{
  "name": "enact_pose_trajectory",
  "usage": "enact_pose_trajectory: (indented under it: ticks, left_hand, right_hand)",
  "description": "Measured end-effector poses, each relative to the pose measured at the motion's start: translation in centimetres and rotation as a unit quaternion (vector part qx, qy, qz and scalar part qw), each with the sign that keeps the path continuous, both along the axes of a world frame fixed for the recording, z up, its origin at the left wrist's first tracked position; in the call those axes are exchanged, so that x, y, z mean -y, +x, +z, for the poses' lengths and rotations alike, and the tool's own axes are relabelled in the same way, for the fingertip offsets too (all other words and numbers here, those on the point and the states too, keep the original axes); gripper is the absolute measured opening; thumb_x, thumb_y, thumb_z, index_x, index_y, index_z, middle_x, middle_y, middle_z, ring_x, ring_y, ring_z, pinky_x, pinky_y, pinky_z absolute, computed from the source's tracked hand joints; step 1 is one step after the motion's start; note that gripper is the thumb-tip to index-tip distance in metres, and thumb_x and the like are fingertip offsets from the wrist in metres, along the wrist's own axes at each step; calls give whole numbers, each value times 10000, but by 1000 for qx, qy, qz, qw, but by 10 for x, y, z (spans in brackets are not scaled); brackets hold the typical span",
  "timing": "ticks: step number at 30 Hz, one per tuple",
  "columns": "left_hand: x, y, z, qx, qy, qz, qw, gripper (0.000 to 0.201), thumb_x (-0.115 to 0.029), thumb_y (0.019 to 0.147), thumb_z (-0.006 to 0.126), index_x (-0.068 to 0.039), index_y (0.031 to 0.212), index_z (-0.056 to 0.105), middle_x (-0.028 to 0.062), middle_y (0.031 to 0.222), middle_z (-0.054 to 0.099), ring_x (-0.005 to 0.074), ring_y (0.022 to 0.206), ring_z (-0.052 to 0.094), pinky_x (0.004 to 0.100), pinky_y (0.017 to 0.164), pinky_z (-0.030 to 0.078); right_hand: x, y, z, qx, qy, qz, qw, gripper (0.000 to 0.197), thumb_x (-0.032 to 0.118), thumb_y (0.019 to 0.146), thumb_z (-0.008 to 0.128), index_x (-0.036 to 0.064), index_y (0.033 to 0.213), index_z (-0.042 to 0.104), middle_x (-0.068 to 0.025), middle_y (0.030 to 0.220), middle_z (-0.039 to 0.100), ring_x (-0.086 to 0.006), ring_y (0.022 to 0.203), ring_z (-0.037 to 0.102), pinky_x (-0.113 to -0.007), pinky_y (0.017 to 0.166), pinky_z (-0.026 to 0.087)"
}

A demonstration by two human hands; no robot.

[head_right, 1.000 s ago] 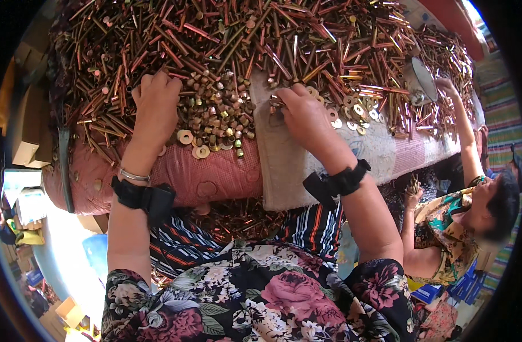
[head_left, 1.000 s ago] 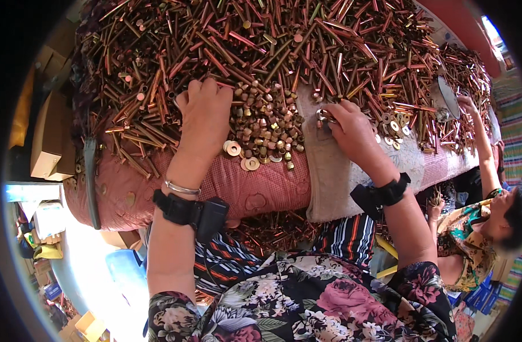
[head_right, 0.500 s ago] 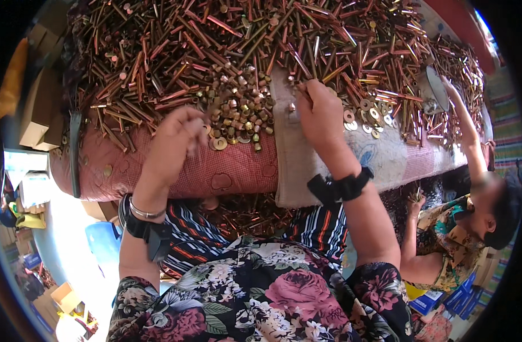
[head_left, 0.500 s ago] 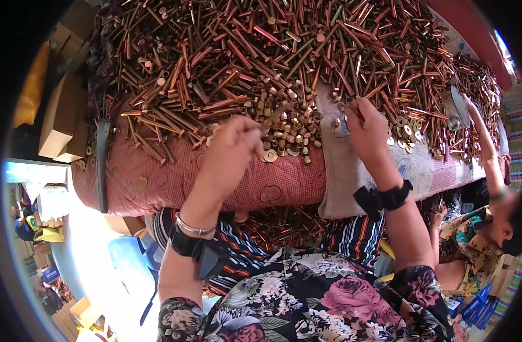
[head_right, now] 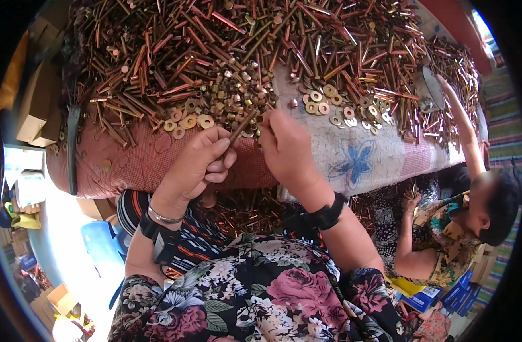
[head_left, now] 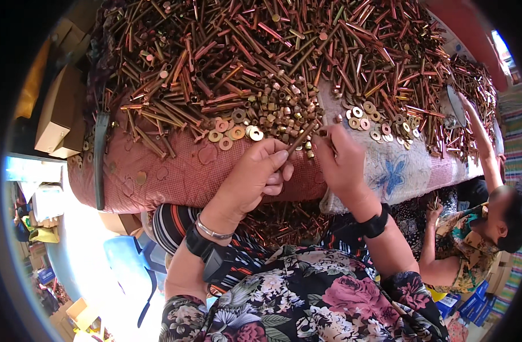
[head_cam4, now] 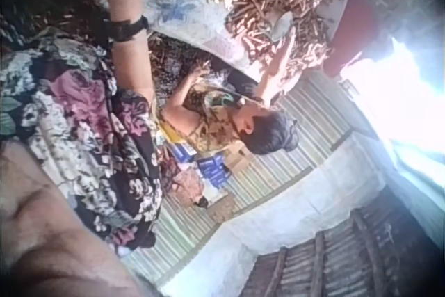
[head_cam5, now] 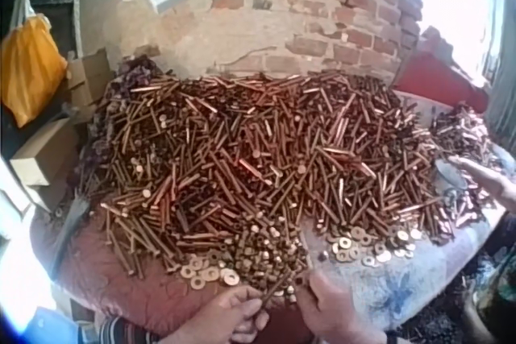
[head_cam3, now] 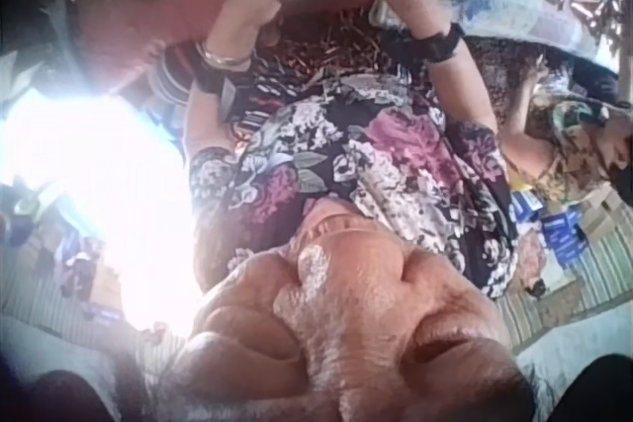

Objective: Assembling metal rods with washers and nuts.

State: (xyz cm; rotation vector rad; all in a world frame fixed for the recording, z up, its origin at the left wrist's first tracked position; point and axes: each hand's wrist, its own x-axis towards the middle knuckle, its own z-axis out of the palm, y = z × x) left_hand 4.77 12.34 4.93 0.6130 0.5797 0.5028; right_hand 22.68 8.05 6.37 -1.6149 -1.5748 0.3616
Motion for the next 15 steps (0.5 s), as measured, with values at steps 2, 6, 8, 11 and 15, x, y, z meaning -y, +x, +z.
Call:
enact_pose_trajectory:
  ticks: [2,6,8,11,15]
  left_hand:
    - [0,-1,1,-7,12,-12,1000,114,-157,933,452,-60,984,482,32,708,504,6,462,285,128,390,245]
    - [0,-2,1,-17,1,-27,999,113,-160,933,455,-64,986,482,33,705,498,5,463,287,123,394,244]
    - [1,-2,-2,-27,24,-38,999,113,-157,933,453,-68,999,474,33,701,493,4,463,291,123,395,247]
    - [2,-1,-3,-33,21,-10,999,120,-154,931,455,-65,1010,466,30,700,491,4,463,293,125,395,248]
    - [1,-2,-5,-9,-1,-15,1000,120,-143,928,453,-62,1017,456,28,702,493,4,463,294,127,396,249]
  right_hand:
    - [4,-1,-4,82,97,21,992,102,26,801,574,0,784,477,-113,611,462,-196,541,524,-310,500,394]
    - [2,-2,-10,-87,-11,-73,993,96,20,796,579,-6,789,487,-116,639,474,-181,538,522,-311,503,397]
    - [-5,-2,-6,-366,-56,-61,927,96,22,797,579,-7,781,489,-114,645,477,-162,535,518,-304,505,405]
    - [-2,-3,-6,-231,-32,-32,972,74,13,795,573,-4,792,501,-117,659,508,-189,517,525,-292,507,415]
    - [5,-8,0,-4,-22,-23,999,63,3,785,574,-2,821,523,-130,720,550,-232,580,555,-274,532,425]
